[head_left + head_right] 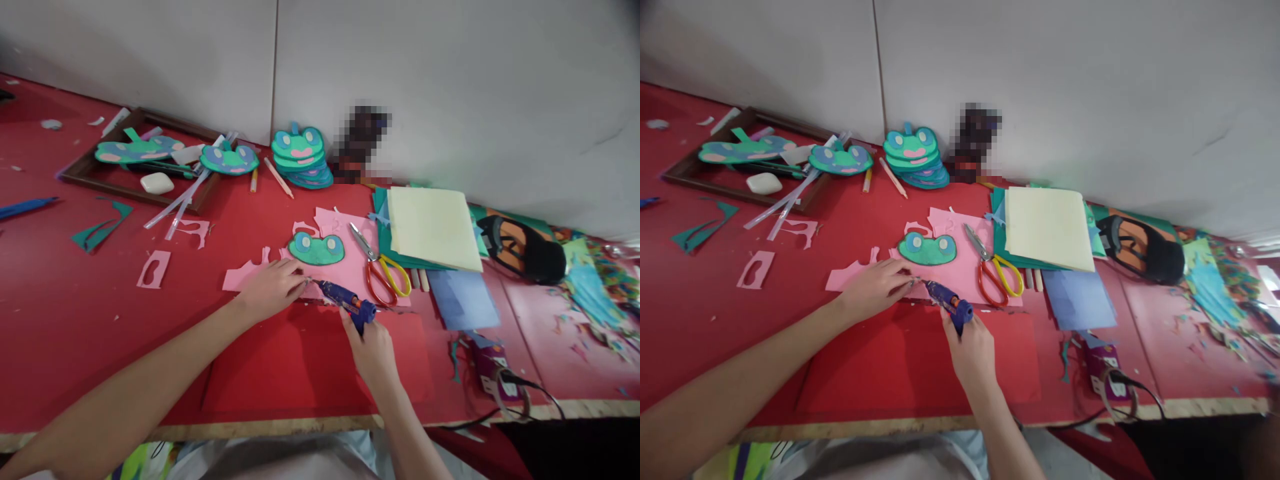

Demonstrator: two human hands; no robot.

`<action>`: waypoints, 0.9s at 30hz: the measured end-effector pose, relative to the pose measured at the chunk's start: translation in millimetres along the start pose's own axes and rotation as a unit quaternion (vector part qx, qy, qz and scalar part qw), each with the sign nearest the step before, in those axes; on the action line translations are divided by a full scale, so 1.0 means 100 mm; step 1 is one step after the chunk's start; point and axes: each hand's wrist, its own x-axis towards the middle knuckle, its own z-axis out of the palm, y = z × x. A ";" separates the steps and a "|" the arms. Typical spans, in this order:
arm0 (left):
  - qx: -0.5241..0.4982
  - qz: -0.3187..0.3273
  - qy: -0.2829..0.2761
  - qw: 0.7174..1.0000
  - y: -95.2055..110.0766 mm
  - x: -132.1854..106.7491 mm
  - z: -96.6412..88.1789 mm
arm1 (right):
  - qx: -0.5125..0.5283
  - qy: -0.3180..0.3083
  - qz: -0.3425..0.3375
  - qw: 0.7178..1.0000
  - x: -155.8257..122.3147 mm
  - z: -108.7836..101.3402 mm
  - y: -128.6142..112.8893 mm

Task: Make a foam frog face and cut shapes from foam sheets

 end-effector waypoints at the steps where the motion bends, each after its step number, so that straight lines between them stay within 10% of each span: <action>1: 0.002 0.001 0.001 1.000 0.00 0.00 0.00 | -0.005 0.003 -0.003 1.000 0.00 0.00 0.00; 27: 0.098 0.100 0.045 0.989 -0.04 -0.06 0.07 | -0.063 0.033 -0.024 0.997 -0.01 -0.02 0.01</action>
